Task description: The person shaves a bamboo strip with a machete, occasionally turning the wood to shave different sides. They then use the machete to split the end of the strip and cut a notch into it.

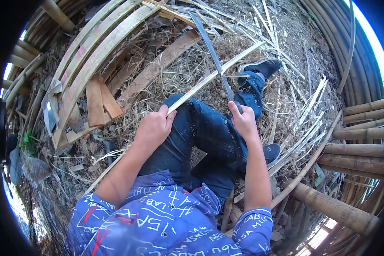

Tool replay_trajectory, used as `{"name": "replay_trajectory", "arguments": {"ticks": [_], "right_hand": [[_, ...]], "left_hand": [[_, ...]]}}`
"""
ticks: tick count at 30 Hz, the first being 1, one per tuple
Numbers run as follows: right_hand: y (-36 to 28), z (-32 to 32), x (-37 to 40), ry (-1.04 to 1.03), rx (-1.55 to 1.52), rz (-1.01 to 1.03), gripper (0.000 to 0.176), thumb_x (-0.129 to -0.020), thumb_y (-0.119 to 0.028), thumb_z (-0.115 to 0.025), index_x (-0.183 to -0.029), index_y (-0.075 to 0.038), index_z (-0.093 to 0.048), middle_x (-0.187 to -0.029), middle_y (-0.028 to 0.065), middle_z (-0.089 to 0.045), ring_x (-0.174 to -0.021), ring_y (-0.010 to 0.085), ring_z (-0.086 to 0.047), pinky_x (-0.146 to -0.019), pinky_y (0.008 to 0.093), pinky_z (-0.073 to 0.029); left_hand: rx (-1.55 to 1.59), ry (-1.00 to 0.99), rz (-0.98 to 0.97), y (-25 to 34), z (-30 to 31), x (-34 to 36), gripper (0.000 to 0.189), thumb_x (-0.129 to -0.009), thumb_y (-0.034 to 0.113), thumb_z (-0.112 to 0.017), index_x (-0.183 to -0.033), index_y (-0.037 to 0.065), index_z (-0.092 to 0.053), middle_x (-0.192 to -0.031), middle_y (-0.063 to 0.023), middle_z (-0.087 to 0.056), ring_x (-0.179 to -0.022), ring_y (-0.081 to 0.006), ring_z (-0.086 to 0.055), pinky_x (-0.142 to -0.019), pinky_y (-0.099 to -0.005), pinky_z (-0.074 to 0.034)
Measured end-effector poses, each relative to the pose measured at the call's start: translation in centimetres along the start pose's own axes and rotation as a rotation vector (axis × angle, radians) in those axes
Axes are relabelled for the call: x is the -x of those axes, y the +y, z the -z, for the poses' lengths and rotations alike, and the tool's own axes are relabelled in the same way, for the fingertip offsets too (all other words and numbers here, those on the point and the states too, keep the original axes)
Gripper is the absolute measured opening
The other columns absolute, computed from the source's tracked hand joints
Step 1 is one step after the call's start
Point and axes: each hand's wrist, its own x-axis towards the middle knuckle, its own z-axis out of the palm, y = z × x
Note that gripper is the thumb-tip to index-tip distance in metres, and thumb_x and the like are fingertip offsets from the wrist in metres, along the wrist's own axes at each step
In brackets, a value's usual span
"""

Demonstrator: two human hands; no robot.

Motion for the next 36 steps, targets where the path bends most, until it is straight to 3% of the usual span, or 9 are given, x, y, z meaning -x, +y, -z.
{"name": "replay_trajectory", "arguments": {"ticks": [1, 5, 8, 13, 17, 21, 26, 29, 36], "right_hand": [[-0.1, -0.2, 0.2, -0.002, 0.0, 0.002, 0.059, -0.093, -0.052, -0.06, -0.057, -0.006, -0.05, -0.052, -0.0025, -0.048, -0.046, 0.0068, -0.046, -0.045, 0.0259, -0.033], [-1.9, -1.4, 2.1, 0.283, 0.457, 0.199, 0.059, -0.084, -0.058, -0.066, -0.064, -0.003, -0.06, -0.056, 0.0188, -0.059, -0.056, 0.0372, -0.063, -0.056, 0.0437, -0.048], [-1.3, -2.4, 3.2, 0.289, 0.888, 0.339, 0.064, -0.081, -0.066, -0.064, -0.065, -0.004, -0.058, -0.058, 0.0162, -0.062, -0.059, 0.0361, -0.066, -0.057, 0.0437, -0.05], [-1.3, -0.5, 1.9, 0.322, 1.038, 0.624, 0.066, -0.075, -0.073, -0.063, -0.063, -0.009, -0.056, -0.059, 0.012, -0.063, -0.053, 0.0294, -0.064, -0.051, 0.0411, -0.047], [-0.3, 3.3, -2.8, 0.42, 0.975, 0.318, 0.071, -0.078, -0.073, -0.06, -0.071, -0.003, -0.064, -0.066, 0.0185, -0.066, -0.063, 0.0373, -0.068, -0.061, 0.048, -0.053], [-2.1, 1.7, -1.9, 0.37, 1.03, 0.279, 0.07, -0.08, -0.071, -0.06, -0.074, -0.002, -0.066, -0.067, 0.0201, -0.066, -0.068, 0.039, -0.068, -0.062, 0.0486, -0.053], [-1.7, 0.7, -0.1, 0.298, 0.619, 0.233, 0.065, -0.085, -0.063, -0.062, -0.068, 0.0, -0.062, -0.06, 0.0155, -0.064, -0.06, 0.0337, -0.066, -0.058, 0.0435, -0.049], [0.6, -0.4, -0.3, 0.05, 0.094, 0.082, 0.06, -0.097, -0.055, -0.052, -0.062, -0.007, -0.05, -0.052, 0.0003, -0.05, -0.042, 0.0076, -0.048, -0.042, 0.0238, -0.037], [0.6, 0.1, -0.2, -0.101, -0.098, -0.005, 0.061, -0.098, -0.056, -0.047, -0.064, -0.006, -0.05, -0.053, 0.0019, -0.051, -0.042, 0.0096, -0.048, -0.042, 0.025, -0.036]], "left_hand": [[-0.001, 0.002, 0.002, 0.0, 0.0, 0.0, 0.033, -0.098, 0.031, -0.053, -0.085, 0.0, -0.055, -0.064, -0.0255, -0.062, -0.063, -0.0443, -0.064, -0.058, -0.0538, -0.05], [0.006, 0.013, 0.01, 0.2, -0.3, -0.1, 0.034, -0.098, 0.031, -0.053, -0.086, 0.0, -0.056, -0.064, -0.0257, -0.062, -0.062, -0.0445, -0.063, -0.057, -0.0538, -0.05], [0.0, 0.012, 0.002, 0.3, -0.1, -0.1, 0.034, -0.098, 0.031, -0.053, -0.087, -0.001, -0.057, -0.064, -0.0261, -0.062, -0.062, -0.0447, -0.063, -0.057, -0.0539, -0.05], [-0.015, 0.01, -0.025, 0.0, 0.2, -0.1, 0.034, -0.099, 0.031, -0.052, -0.087, -0.001, -0.057, -0.064, -0.0262, -0.062, -0.062, -0.0449, -0.063, -0.057, -0.0539, -0.05], [-0.015, -0.014, -0.025, 0.6, -0.4, 0.0, 0.033, -0.099, 0.03, -0.051, -0.085, 0.0, -0.055, -0.064, -0.0258, -0.061, -0.061, -0.0452, -0.063, -0.057, -0.0545, -0.05], [0.002, 0.013, -0.001, -0.5, -0.5, -0.2, 0.03, -0.099, 0.027, -0.051, -0.085, 0.001, -0.053, -0.063, -0.0261, -0.061, -0.061, -0.0455, -0.062, -0.057, -0.0551, -0.049], [0.02, 0.022, -0.03, -0.8, -0.7, 0.1, 0.03, -0.099, 0.028, -0.052, -0.087, 0.001, -0.053, -0.062, -0.0256, -0.06, -0.06, -0.0448, -0.062, -0.056, -0.0541, -0.049], [0.002, 0.005, -0.039, -0.6, -0.5, 0.0, 0.03, -0.099, 0.028, -0.052, -0.087, 0.001, -0.053, -0.062, -0.0254, -0.06, -0.06, -0.0443, -0.062, -0.056, -0.0536, -0.049], [-0.02, 0.01, -0.031, -0.3, -0.4, 0.1, 0.029, -0.098, 0.028, -0.053, -0.087, 0.0, -0.054, -0.063, -0.0253, -0.061, -0.06, -0.044, -0.063, -0.055, -0.0529, -0.05]]}}
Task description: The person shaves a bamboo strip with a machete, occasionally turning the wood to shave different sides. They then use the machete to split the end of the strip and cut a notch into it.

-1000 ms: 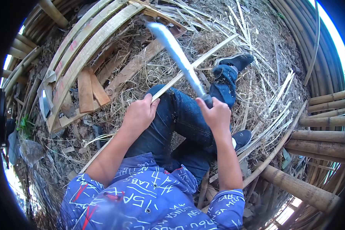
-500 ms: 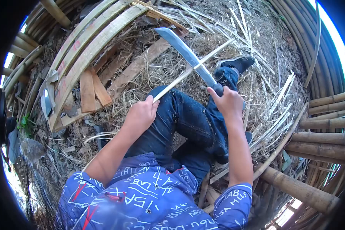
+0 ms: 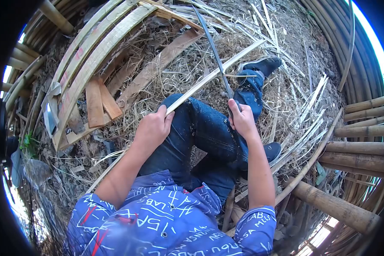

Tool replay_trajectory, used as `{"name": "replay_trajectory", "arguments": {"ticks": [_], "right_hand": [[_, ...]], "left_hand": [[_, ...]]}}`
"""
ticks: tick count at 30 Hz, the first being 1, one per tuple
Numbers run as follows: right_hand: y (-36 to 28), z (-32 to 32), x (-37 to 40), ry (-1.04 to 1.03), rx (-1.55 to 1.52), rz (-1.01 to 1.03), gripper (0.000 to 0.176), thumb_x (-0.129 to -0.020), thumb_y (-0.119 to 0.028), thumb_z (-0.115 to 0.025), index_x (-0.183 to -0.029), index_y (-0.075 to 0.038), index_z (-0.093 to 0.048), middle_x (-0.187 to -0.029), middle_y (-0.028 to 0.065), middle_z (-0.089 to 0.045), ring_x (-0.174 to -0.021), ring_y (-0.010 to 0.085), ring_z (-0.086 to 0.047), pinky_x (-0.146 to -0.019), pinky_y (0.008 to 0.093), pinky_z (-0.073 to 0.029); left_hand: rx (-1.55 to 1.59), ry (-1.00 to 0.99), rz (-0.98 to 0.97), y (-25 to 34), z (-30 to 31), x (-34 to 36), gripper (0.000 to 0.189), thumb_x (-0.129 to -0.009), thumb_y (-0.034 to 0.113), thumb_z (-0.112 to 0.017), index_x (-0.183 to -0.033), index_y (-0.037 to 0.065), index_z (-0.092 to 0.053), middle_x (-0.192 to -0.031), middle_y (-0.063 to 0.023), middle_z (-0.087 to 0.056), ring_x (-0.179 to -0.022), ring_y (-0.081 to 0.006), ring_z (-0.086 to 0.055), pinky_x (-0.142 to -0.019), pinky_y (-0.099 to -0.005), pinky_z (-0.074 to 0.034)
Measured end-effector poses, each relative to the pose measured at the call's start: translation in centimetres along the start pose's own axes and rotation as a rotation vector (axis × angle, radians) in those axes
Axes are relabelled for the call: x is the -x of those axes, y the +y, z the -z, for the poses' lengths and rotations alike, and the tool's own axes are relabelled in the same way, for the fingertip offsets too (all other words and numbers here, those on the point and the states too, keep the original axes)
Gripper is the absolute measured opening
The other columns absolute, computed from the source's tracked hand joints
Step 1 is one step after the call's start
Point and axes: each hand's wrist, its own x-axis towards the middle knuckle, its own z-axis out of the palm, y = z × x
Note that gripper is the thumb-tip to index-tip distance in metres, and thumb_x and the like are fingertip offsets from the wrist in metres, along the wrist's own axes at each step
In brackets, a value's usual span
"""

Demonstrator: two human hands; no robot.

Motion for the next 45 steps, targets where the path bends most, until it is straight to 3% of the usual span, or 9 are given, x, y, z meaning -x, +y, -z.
{"name": "replay_trajectory", "arguments": {"ticks": [3, 6, 9, 22, 25, 29, 36, 40, 45], "right_hand": [[0.0, -1.0, 0.7, -0.008, -0.04, -0.041, 0.062, -0.097, -0.059, -0.047, -0.064, -0.007, -0.051, -0.052, 0.001, -0.05, -0.043, 0.0091, -0.047, -0.042, 0.024, -0.036], [-0.5, -1.6, 1.7, 0.295, 0.708, 0.312, 0.062, -0.085, -0.063, -0.062, -0.064, -0.005, -0.055, -0.054, 0.011, -0.06, -0.049, 0.0248, -0.062, -0.049, 0.0367, -0.047], [-2.2, -1.5, 2.8, 0.316, 1.084, 0.377, 0.065, -0.079, -0.068, -0.064, -0.067, -0.005, -0.059, -0.061, 0.0181, -0.063, -0.059, 0.0337, -0.066, -0.055, 0.0434, -0.051], [-2.7, 2.4, 0.4, 0.475, 1.112, 0.31, 0.068, -0.081, -0.069, -0.061, -0.07, -0.002, -0.063, -0.066, 0.0224, -0.065, -0.065, 0.0397, -0.066, -0.062, 0.0478, -0.052], [-2.2, 2.0, 0.8, 0.393, 0.81, 0.241, 0.064, -0.083, -0.063, -0.063, -0.072, 0.001, -0.065, -0.065, 0.0229, -0.063, -0.068, 0.0422, -0.065, -0.062, 0.0463, -0.05], [-0.3, 1.2, 0.6, 0.19, 0.368, 0.155, 0.061, -0.09, -0.054, -0.062, -0.063, 0.0, -0.054, -0.051, 0.0057, -0.048, -0.05, 0.0134, -0.047, -0.049, 0.0346, -0.039], [0.2, 1.2, 0.7, 0.043, 0.088, 0.028, 0.054, -0.097, -0.047, -0.058, -0.061, -0.007, -0.05, -0.053, -0.0031, -0.048, -0.047, 0.0057, -0.044, -0.045, 0.0255, -0.033], [2.9, 2.0, -0.3, 0.109, 0.28, 0.139, 0.057, -0.092, -0.05, -0.062, -0.064, -0.002, -0.05, -0.052, 0.0008, -0.046, -0.051, 0.0094, -0.048, -0.047, 0.0322, -0.037], [0.2, 0.8, 1.4, 0.386, 0.725, 0.289, 0.065, -0.082, -0.064, -0.065, -0.069, 0.0, -0.06, -0.061, 0.0217, -0.061, -0.063, 0.0403, -0.064, -0.057, 0.0459, -0.049]], "left_hand": [[-0.006, -0.008, 0.021, 0.2, 0.2, 0.0, 0.029, -0.098, 0.028, -0.053, -0.088, 0.001, -0.054, -0.064, -0.0254, -0.062, -0.061, -0.0442, -0.063, -0.056, -0.0532, -0.051], [0.007, -0.007, 0.033, 0.2, 0.3, -0.1, 0.03, -0.098, 0.028, -0.053, -0.089, 0.0, -0.055, -0.064, -0.026, -0.062, -0.062, -0.0446, -0.063, -0.058, -0.0537, -0.051], [0.007, -0.025, 0.03, 0.2, 0.4, 0.0, 0.03, -0.099, 0.029, -0.052, -0.089, 0.001, -0.055, -0.065, -0.0261, -0.061, -0.063, -0.0449, -0.063, -0.058, -0.0542, -0.05], [0.072, -0.015, 0.022, -0.6, 0.3, 0.3, 0.031, -0.099, 0.03, -0.052, -0.088, 0.001, -0.052, -0.065, -0.0267, -0.06, -0.063, -0.0463, -0.061, -0.057, -0.0553, -0.047], [0.063, -0.021, 0.001, -0.8, -0.1, -0.1, 0.03, -0.098, 0.03, -0.053, -0.089, 0.001, -0.053, -0.065, -0.0269, -0.06, -0.063, -0.0464, -0.061, -0.058, -0.0553, -0.047], [0.069, -0.041, 0.039, -0.7, 0.3, -0.1, 0.033, -0.097, 0.031, -0.056, -0.088, 0.0, -0.054, -0.068, -0.0274, -0.061, -0.065, -0.0468, -0.061, -0.06, -0.0539, -0.048], [0.245, -0.078, 0.173, -0.7, 1.2, -0.7, 0.046, -0.089, 0.039, -0.066, -0.075, -0.004, -0.059, -0.067, -0.0261, -0.061, -0.066, -0.0413, -0.064, -0.063, -0.0477, -0.049], [0.289, -0.102, 0.222, -1.1, 1.2, -1.0, 0.052, -0.086, 0.043, -0.07, -0.074, -0.006, -0.061, -0.066, -0.0254, -0.062, -0.065, -0.0387, -0.065, -0.063, -0.044, -0.05], [0.134, -0.103, 0.218, 0.1, 1.4, -0.8, 0.059, -0.09, 0.05, -0.063, -0.075, -0.007, -0.061, -0.067, -0.0278, -0.063, -0.068, -0.0431, -0.065, -0.064, -0.0478, -0.05]]}}
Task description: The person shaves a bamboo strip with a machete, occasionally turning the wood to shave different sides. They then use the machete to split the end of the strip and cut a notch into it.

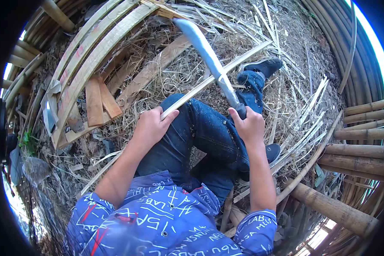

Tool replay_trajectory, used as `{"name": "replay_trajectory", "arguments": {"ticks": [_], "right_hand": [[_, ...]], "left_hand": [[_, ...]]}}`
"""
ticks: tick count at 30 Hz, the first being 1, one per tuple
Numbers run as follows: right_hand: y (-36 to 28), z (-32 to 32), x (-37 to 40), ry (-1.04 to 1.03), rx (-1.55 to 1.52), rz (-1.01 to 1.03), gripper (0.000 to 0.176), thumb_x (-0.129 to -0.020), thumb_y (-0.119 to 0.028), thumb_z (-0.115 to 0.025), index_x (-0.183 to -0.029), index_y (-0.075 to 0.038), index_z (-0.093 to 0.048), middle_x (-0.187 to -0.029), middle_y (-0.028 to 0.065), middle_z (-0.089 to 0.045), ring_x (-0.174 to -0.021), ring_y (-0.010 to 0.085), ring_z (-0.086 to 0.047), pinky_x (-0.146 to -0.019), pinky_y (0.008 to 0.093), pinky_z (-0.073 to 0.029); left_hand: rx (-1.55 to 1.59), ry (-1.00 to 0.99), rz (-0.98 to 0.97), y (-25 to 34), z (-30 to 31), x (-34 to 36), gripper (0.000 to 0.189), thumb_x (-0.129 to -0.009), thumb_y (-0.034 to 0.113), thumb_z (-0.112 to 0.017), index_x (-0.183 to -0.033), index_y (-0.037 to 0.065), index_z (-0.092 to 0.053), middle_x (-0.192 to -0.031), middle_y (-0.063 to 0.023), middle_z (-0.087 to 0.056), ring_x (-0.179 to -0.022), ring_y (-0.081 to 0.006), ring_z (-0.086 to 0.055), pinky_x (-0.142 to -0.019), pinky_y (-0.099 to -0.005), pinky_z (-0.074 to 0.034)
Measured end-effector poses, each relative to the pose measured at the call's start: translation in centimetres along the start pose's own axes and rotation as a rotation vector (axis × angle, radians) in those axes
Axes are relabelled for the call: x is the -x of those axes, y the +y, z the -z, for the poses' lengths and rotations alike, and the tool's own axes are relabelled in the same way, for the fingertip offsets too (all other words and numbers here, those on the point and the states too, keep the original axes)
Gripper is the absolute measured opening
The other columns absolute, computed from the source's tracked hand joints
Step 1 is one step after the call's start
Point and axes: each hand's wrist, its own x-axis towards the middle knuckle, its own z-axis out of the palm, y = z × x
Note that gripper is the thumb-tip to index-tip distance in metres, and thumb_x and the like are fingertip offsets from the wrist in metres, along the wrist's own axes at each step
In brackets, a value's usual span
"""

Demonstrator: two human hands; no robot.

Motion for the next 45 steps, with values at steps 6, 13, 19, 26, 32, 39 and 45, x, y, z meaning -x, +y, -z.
{"name": "replay_trajectory", "arguments": {"ticks": [6, 13, 19, 26, 32, 39, 45], "right_hand": [[-2.1, -0.6, 1.7, -0.011, 0.296, 0.21, 0.067, -0.079, -0.07, -0.062, -0.063, -0.006, -0.052, -0.056, 0.0166, -0.059, -0.057, 0.0365, -0.064, -0.053, 0.0445, -0.049], [0.2, 2.5, -5.8, -0.015, 0.348, -0.015, 0.07, -0.08, -0.072, -0.059, -0.067, -0.004, -0.062, -0.069, 0.0178, -0.067, -0.064, 0.0363, -0.067, -0.064, 0.0464, -0.051], [0.1, -0.6, -5.3, -0.232, -0.169, -0.141, 0.068, -0.085, -0.066, -0.059, -0.067, 0.0, -0.062, -0.057, 0.014, -0.059, -0.056, 0.0276, -0.063, -0.055, 0.0418, -0.047], [-0.7, -2.0, -1.6, -0.415, -0.762, -0.264, 0.067, -0.096, -0.062, -0.047, -0.067, -0.002, -0.055, -0.052, 0.0015, -0.051, -0.041, 0.0114, -0.047, -0.041, 0.025, -0.037], [-2.6, -1.7, -0.8, -0.091, -0.226, -0.02, 0.063, -0.087, -0.058, -0.063, -0.065, 0.0, -0.054, -0.054, 0.0157, -0.054, -0.05, 0.0278, -0.06, -0.048, 0.0402, -0.044], [-1.3, 0.4, -2.1, 0.202, 0.373, 0.252, 0.065, -0.077, -0.069, -0.065, -0.063, -0.007, -0.054, -0.056, 0.012, -0.061, -0.053, 0.0317, -0.064, -0.049, 0.0411, -0.048], [1.2, 1.8, -5.0, 0.274, 0.48, 0.206, 0.064, -0.078, -0.068, -0.066, -0.063, -0.007, -0.055, -0.057, 0.0134, -0.062, -0.055, 0.0339, -0.065, -0.051, 0.0414, -0.05]], "left_hand": [[-0.116, 0.056, -0.073, 0.2, -0.8, 0.5, 0.051, -0.096, 0.044, -0.055, -0.083, -0.005, -0.059, -0.068, -0.0299, -0.061, -0.069, -0.0465, -0.064, -0.064, -0.0523, -0.051], [-0.035, 0.097, -0.191, 0.1, -0.9, 0.5, 0.043, -0.098, 0.037, -0.053, -0.084, -0.004, -0.057, -0.069, -0.0297, -0.062, -0.067, -0.0468, -0.064, -0.061, -0.0533, -0.051], [-0.005, 0.108, -0.14, -1.4, -1.7, 0.0, 0.04, -0.098, 0.034, -0.052, -0.084, -0.003, -0.056, -0.068, -0.0297, -0.061, -0.067, -0.0477, -0.062, -0.063, -0.0539, -0.05], [-0.036, 0.099, -0.211, -1.3, -1.3, -0.5, 0.042, -0.098, 0.037, -0.054, -0.082, -0.001, -0.055, -0.065, -0.0268, -0.061, -0.065, -0.0462, -0.063, -0.06, -0.0542, -0.05], [-0.066, 0.089, -0.141, -0.7, -1.2, 0.0, 0.042, -0.098, 0.038, -0.053, -0.084, -0.002, -0.055, -0.067, -0.0276, -0.061, -0.066, -0.0468, -0.062, -0.062, -0.0544, -0.049], [-0.039, 0.087, -0.212, -1.8, -1.0, -0.1, 0.041, -0.097, 0.036, -0.054, -0.082, -0.001, -0.055, -0.064, -0.0266, -0.061, -0.064, -0.0457, -0.063, -0.06, -0.0532, -0.05], [0.02, 0.06, -0.231, -1.7, -0.9, -0.6, 0.038, -0.097, 0.034, -0.055, -0.082, 0.0, -0.054, -0.066, -0.0277, -0.059, -0.066, -0.0477, -0.06, -0.06, -0.0538, -0.045]]}}
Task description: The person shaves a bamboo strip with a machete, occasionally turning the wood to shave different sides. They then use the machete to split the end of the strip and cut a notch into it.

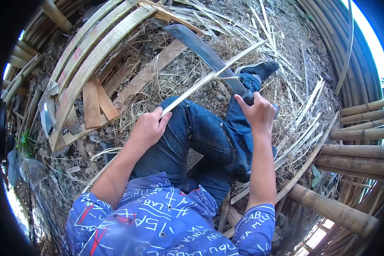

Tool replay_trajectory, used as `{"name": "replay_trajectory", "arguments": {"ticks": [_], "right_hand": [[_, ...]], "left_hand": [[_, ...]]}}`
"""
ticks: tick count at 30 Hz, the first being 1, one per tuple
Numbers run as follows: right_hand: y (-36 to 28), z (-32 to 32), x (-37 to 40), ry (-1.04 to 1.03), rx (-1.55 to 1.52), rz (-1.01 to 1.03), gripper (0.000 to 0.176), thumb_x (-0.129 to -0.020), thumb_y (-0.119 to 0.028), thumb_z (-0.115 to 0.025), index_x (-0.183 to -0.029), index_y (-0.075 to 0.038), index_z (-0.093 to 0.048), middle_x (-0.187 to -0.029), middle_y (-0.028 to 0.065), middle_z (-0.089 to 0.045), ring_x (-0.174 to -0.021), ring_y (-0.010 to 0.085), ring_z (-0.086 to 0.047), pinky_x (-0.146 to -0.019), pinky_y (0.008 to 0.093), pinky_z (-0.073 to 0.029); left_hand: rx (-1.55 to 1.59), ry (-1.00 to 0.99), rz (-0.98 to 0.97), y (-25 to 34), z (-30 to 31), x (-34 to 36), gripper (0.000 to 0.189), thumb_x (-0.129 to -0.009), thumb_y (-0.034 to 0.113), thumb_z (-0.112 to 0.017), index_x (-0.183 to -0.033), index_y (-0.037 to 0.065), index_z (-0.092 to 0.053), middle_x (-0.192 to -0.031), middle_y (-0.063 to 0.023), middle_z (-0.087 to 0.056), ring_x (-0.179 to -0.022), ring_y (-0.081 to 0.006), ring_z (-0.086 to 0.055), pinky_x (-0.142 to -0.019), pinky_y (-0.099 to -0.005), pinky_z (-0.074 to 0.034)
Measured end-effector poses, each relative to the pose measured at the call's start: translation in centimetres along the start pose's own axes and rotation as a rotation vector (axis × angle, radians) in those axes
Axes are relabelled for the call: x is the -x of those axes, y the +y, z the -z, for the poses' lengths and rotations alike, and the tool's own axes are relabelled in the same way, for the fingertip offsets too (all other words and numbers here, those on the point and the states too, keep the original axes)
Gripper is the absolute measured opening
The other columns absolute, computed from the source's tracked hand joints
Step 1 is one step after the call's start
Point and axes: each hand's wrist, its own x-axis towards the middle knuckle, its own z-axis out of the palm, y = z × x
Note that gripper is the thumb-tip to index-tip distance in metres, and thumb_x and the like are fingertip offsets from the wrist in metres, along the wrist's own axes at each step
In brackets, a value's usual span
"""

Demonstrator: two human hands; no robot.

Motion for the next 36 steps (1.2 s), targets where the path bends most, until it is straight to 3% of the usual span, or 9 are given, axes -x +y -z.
{"name": "replay_trajectory", "arguments": {"ticks": [10, 12, 14, 17, 19, 23, 29, 32, 36], "right_hand": [[-0.4, -1.1, 0.9, -0.018, -0.075, -0.069, 0.064, -0.078, -0.067, -0.066, -0.068, -0.004, -0.059, -0.061, 0.0175, -0.063, -0.06, 0.0378, -0.064, -0.056, 0.0445, -0.051], [-0.6, -1.3, 1.3, -0.154, -0.425, -0.192, 0.063, -0.079, -0.065, -0.066, -0.074, -0.003, -0.064, -0.062, 0.0187, -0.062, -0.063, 0.0396, -0.064, -0.058, 0.0445, -0.049], [-0.7, -1.4, 1.5, -0.195, -0.465, -0.205, 0.06, -0.081, -0.062, -0.066, -0.077, -0.002, -0.067, -0.062, 0.0193, -0.062, -0.062, 0.0416, -0.061, -0.058, 0.0438, -0.047], [-0.7, -1.4, 1.5, -0.229, -0.564, -0.201, 0.059, -0.082, -0.059, -0.067, -0.074, -0.001, -0.064, -0.056, 0.0151, -0.057, -0.054, 0.0322, -0.06, -0.055, 0.0403, -0.045], [-0.3, -2.5, 1.8, -0.307, -0.79, -0.233, 0.058, -0.084, -0.055, -0.067, -0.07, 0.0, -0.06, -0.052, 0.0077, -0.051, -0.051, 0.0175, -0.054, -0.052, 0.0355, -0.041], [0.2, -4.0, 2.5, -0.368, -0.97, -0.306, 0.057, -0.086, -0.052, -0.067, -0.066, -0.001, -0.054, -0.052, 0.0023, -0.046, -0.053, 0.0089, -0.045, -0.05, 0.0321, -0.037], [-0.5, -2.8, 2.3, -0.421, -1.046, -0.36, 0.056, -0.087, -0.05, -0.066, -0.065, -0.001, -0.052, -0.052, 0.003, -0.045, -0.051, 0.0099, -0.043, -0.049, 0.0324, -0.037], [-0.4, -2.1, 2.3, -0.336, -0.82, -0.234, 0.056, -0.085, -0.052, -0.068, -0.066, -0.001, -0.055, -0.051, 0.0094, -0.051, -0.048, 0.0175, -0.054, -0.05, 0.0357, -0.042], [-3.8, 0.8, 3.1, -0.186, -0.401, -0.168, 0.06, -0.079, -0.061, -0.069, -0.067, -0.003, -0.059, -0.057, 0.0171, -0.06, -0.058, 0.0374, -0.063, -0.054, 0.0446, -0.048]], "left_hand": [[0.038, -0.026, 0.026, 0.0, 0.2, 0.0, 0.037, -0.097, 0.033, -0.055, -0.081, 0.0, -0.052, -0.066, -0.0268, -0.059, -0.068, -0.0475, -0.059, -0.06, -0.0535, -0.045], [0.054, -0.026, 0.017, -0.3, 0.1, 0.0, 0.037, -0.097, 0.033, -0.056, -0.081, 0.0, -0.052, -0.066, -0.0265, -0.059, -0.067, -0.0474, -0.059, -0.06, -0.0529, -0.044], [0.069, -0.03, 0.013, -0.6, 0.1, 0.3, 0.036, -0.097, 0.032, -0.056, -0.081, 0.0, -0.052, -0.066, -0.0263, -0.058, -0.067, -0.0472, -0.059, -0.059, -0.0524, -0.044], [0.099, -0.024, -0.004, -0.5, 0.2, 0.2, 0.035, -0.096, 0.031, -0.057, -0.081, 0.0, -0.052, -0.065, -0.026, -0.057, -0.066, -0.0466, -0.058, -0.057, -0.0511, -0.043], [0.11, -0.02, -0.008, -0.5, 0.3, 0.2, 0.034, -0.096, 0.03, -0.058, -0.081, 0.0, -0.052, -0.065, -0.0257, -0.057, -0.064, -0.0461, -0.058, -0.056, -0.0501, -0.043], [0.107, 0.003, -0.026, -0.5, 0.1, 0.3, 0.035, -0.096, 0.03, -0.058, -0.081, 0.0, -0.052, -0.065, -0.0255, -0.057, -0.064, -0.046, -0.058, -0.056, -0.0501, -0.043], [0.094, -0.012, -0.006, -0.5, 0.0, 0.2, 0.035, -0.097, 0.031, -0.057, -0.082, 0.0, -0.053, -0.065, -0.0257, -0.058, -0.066, -0.0464, -0.059, -0.058, -0.0514, -0.043], [0.05, -0.02, -0.008, -0.2, 0.0, 0.1, 0.036, -0.097, 0.032, -0.056, -0.082, 0.0, -0.053, -0.066, -0.0259, -0.058, -0.066, -0.0465, -0.059, -0.059, -0.0525, -0.044], [0.001, -0.008, 0.026, 0.3, -0.1, 0.2, 0.036, -0.097, 0.032, -0.055, -0.083, 0.0, -0.054, -0.067, -0.0275, -0.059, -0.067, -0.0472, -0.06, -0.061, -0.0546, -0.045]]}}
